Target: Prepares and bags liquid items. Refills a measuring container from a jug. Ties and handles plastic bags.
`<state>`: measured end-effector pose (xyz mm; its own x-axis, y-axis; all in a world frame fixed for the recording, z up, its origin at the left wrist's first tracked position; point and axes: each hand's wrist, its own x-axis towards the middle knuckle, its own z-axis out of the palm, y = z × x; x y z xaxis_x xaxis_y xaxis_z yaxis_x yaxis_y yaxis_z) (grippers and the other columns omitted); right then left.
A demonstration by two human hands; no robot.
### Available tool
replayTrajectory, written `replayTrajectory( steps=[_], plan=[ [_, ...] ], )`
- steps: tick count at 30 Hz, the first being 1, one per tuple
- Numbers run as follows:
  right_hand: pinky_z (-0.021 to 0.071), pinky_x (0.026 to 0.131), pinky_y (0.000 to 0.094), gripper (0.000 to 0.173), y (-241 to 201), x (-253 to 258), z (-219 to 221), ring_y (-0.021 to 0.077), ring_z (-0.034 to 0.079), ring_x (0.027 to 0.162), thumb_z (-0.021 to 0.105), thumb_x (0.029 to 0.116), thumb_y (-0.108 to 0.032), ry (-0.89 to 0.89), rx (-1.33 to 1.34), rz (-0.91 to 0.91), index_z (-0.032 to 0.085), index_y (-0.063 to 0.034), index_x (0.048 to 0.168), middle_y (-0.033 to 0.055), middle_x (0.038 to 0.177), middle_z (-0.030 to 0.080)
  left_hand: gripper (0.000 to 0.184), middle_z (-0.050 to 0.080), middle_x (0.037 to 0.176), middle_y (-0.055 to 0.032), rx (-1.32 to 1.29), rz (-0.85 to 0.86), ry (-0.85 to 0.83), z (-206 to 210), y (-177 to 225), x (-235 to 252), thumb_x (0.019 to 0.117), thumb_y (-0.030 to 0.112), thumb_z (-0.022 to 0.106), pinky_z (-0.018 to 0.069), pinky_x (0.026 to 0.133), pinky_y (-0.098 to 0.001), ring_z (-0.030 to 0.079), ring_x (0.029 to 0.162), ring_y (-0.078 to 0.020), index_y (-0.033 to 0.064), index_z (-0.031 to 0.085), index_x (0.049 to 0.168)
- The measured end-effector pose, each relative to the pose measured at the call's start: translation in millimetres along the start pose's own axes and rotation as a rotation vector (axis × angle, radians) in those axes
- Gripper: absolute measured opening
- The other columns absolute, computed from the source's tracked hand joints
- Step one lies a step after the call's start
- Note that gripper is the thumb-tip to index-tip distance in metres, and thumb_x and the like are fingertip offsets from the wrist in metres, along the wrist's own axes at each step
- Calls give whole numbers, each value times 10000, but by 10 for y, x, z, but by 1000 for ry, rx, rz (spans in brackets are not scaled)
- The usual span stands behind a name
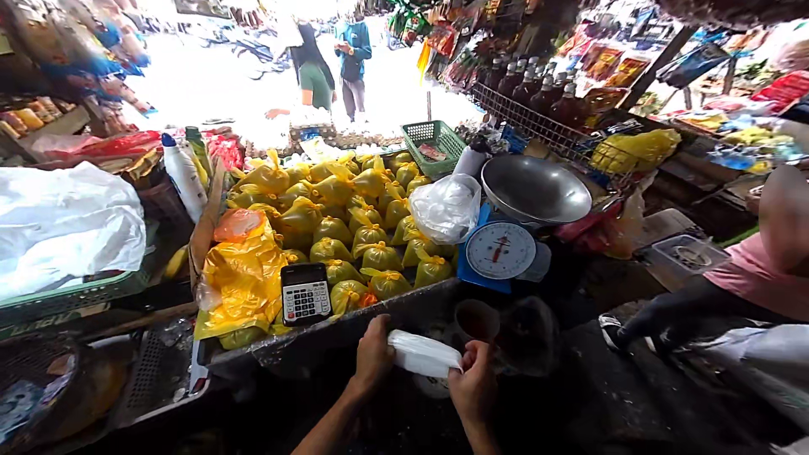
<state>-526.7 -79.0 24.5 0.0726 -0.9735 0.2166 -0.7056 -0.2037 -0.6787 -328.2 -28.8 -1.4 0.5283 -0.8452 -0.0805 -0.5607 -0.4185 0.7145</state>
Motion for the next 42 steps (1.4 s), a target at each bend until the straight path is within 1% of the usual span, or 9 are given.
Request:
replayTrajectory(
  steps=[10,13,16,20,24,28,32,38,42],
  plan=[
    [571,643,522,501,328,30,-281,300,676,737,755,753,-72,-68,98,43,588,11,1219,136,865,673,801,607,1327,-160,277,-25,-241,400,302,-407,833,172,733,590,826,-557,675,1058,-346,389,432,1544],
    [598,738,503,850,336,53,-213,292,683,886,843,700,-197,-102,217,61,449,-4,1429,178,1109,656,516,720,1249,-22,-252,27,-198,602,411,-562,933,287,738,580,977,-412,701,1103,-149,257,605,1430],
    [603,789,499,1065,397,-60,-99,296,673,1005,778,639,-45,-239,350,23,276,-45,1578,216,1332,577,313,757,1113,-79,-808,-173,-153,655,365,-532,966,141,696,606,932,-373,729,1006,-156,51,693,1265],
    [600,498,400,966,676,149,-4,205,668,663,751,851,-151,-442,753,204,177,-143,1627,132,1339,595,241,759,1063,-106,-876,-271,0,455,88,-227,982,92,656,614,870,-376,730,951,-183,25,713,1207],
    [582,673,554,695,1332,703,616,370,672,904,702,955,-412,-201,821,890,400,-132,1515,213,1270,601,358,742,1120,-146,-911,-190,-2,211,-102,56,921,99,733,621,893,-428,726,1008,-250,6,668,1261],
    [471,1006,624,707,1693,978,1350,377,522,1315,605,975,-549,-176,772,1121,463,-93,1497,207,1473,518,466,728,1169,-151,-967,-159,-148,128,-52,307,880,115,786,610,931,-448,715,1056,-268,11,632,1307],
    [422,1032,636,643,1513,1046,1687,333,485,1346,350,1052,-602,-144,934,1175,450,-161,1509,149,1498,500,310,748,1144,-113,-942,-111,-213,141,-14,571,903,50,741,593,960,-396,717,1055,-206,8,715,1209],
    [556,839,430,569,1456,1019,1894,188,629,1038,287,1083,-555,-31,1109,1049,545,-135,1366,83,1186,658,179,769,1024,-77,-863,-35,-259,150,14,913,934,100,728,611,886,-356,733,940,-165,38,764,1098],
    [502,919,606,583,1345,1030,1698,341,571,1188,323,1080,-504,157,952,1149,471,-79,1451,203,1354,570,187,768,992,-33,-740,-45,-226,67,59,995,931,179,752,615,858,-344,730,915,-137,82,756,1091]
  ],
)
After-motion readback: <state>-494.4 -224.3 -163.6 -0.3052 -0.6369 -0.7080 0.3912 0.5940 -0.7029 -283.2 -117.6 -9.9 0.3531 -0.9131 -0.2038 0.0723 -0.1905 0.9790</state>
